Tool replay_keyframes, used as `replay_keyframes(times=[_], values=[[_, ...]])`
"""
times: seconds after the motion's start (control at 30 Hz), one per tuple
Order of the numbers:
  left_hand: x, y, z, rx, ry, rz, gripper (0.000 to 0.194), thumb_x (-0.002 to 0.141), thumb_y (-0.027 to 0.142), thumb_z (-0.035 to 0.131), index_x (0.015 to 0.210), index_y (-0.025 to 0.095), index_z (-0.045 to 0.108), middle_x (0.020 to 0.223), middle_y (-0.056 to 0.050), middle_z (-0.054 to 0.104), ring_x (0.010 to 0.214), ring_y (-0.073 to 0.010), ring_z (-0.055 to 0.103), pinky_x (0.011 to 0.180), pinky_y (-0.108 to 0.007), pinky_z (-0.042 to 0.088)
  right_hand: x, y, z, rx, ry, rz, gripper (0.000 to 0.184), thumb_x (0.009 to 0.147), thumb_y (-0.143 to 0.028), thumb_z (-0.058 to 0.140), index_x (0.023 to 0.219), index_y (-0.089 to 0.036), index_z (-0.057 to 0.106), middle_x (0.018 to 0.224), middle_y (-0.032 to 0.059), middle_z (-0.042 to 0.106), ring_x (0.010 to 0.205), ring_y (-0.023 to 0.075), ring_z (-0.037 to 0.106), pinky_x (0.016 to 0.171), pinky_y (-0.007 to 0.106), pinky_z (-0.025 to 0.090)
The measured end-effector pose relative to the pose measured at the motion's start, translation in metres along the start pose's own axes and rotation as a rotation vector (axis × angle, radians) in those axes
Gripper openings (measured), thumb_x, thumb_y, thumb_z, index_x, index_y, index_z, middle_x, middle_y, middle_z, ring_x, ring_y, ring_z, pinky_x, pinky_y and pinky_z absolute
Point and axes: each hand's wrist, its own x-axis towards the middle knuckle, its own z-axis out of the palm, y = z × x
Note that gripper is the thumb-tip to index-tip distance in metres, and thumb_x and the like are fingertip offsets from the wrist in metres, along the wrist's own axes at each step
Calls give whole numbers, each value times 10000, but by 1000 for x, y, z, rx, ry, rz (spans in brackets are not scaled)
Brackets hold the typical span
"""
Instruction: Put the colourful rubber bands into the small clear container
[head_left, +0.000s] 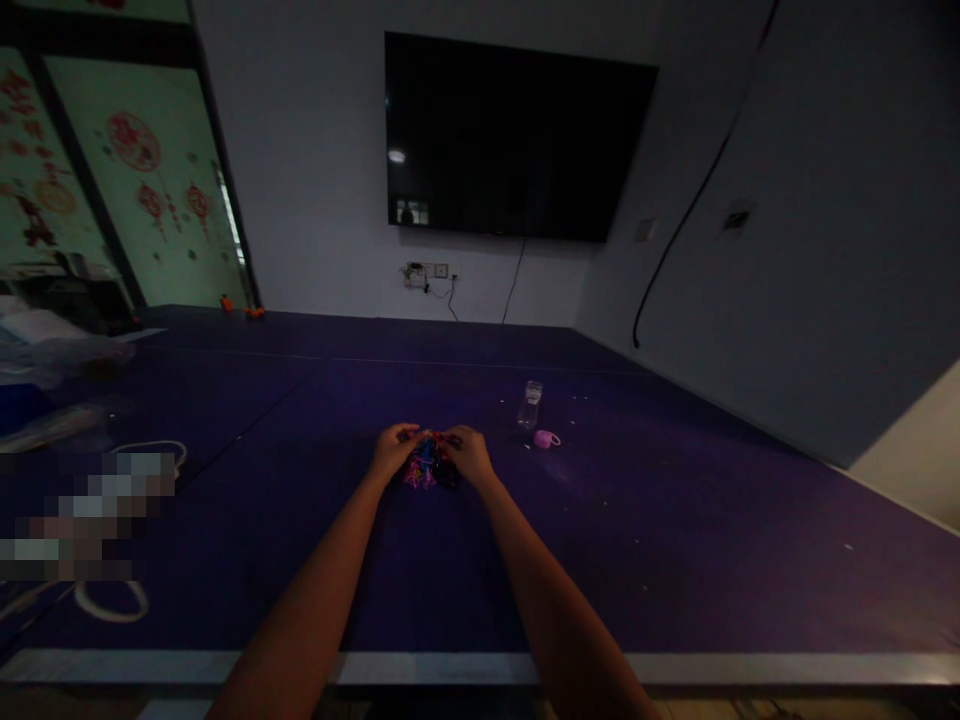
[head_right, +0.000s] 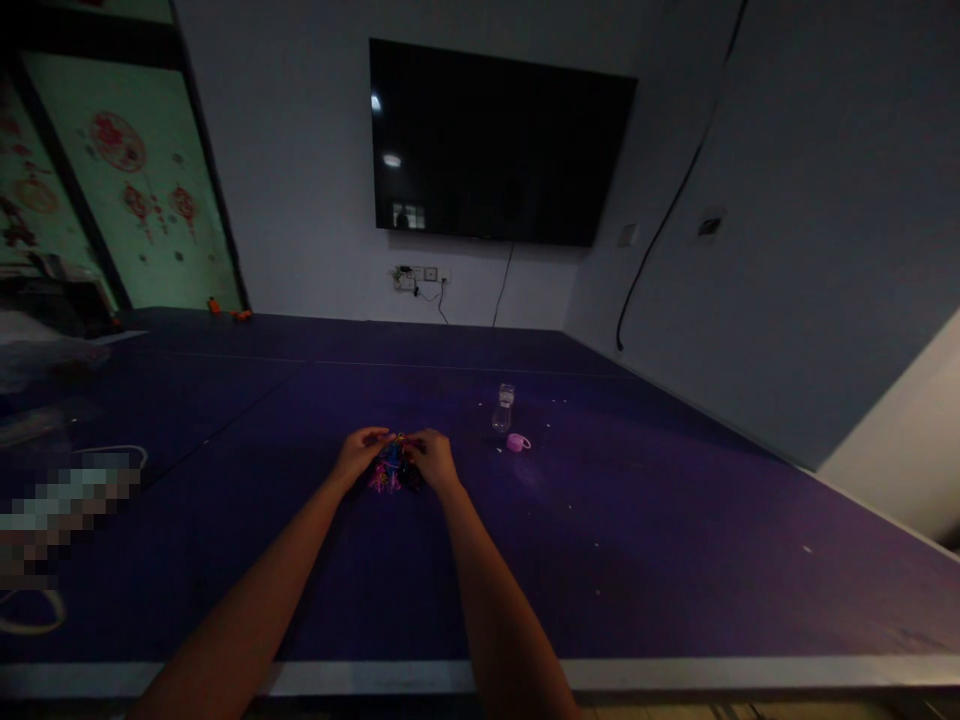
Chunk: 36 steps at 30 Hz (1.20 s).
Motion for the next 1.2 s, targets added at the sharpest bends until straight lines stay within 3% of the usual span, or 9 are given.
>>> replay_keyframes(times=[0.17,0.3,0.37,0.47,0.57,0.73,0.83,0.97,1.2], values=[[-5,5,0,-45,-82,-35,428,515,445,792,817,157,698,732,-50,668,705,-190,609,685,-292,458,0,-3,15,118,-7,-18,279,842,-285,495,1057,-203,653,1025,63,683,922,195,648,818,329,518],[-4,6,0,-80,-109,-51,500,495,439,809,878,144,685,796,-66,684,724,-189,622,706,-302,468,1,-2,4,201,55,-3,352,874,-375,465,1141,-202,615,1092,83,662,982,215,631,869,383,498],[-3,5,0,-82,-107,-54,519,471,426,824,886,145,687,796,-66,686,717,-186,622,700,-299,471,0,0,-5,185,48,-14,424,797,-423,591,1159,-204,606,1147,94,636,1039,236,604,920,412,463],[-2,4,-3,-72,-87,-56,505,492,450,810,883,151,695,751,-58,681,672,-179,616,660,-287,472,-3,1,-13,83,-63,-76,686,558,-416,801,1178,-202,597,1223,107,587,1143,271,532,998,430,390],[-1,4,-5,-60,-53,-52,499,554,500,763,896,143,693,717,-57,672,636,-170,608,620,-276,468,-8,2,-11,13,-159,-121,799,456,-359,852,1193,-194,590,1239,113,574,1164,283,513,1012,421,372],[0,3,-6,-38,-14,-25,487,568,498,752,898,145,688,750,-57,668,655,-160,601,614,-263,461,-9,0,-5,-57,-193,-94,601,585,-267,789,1157,-206,617,1120,77,649,1032,268,601,906,386,461],[-1,3,-3,-19,-29,-16,465,501,429,802,861,154,696,731,-39,658,642,-156,588,616,-268,459,-8,-4,-5,-122,-179,-65,455,638,-149,717,1083,-228,663,1041,55,682,960,259,629,850,357,486],[-3,3,0,-9,-85,-15,424,399,296,849,777,167,706,678,-20,651,645,-169,585,649,-287,466,-7,-8,-4,-167,-105,-56,421,640,-17,600,975,-247,708,982,38,699,966,260,623,885,361,465],[-4,2,2,-86,-119,-50,339,479,196,788,806,159,704,783,-58,702,742,-197,633,731,-313,486,-1,-6,5,-96,1,-45,359,716,-50,531,987,-220,694,1001,45,692,950,208,632,865,338,486]])
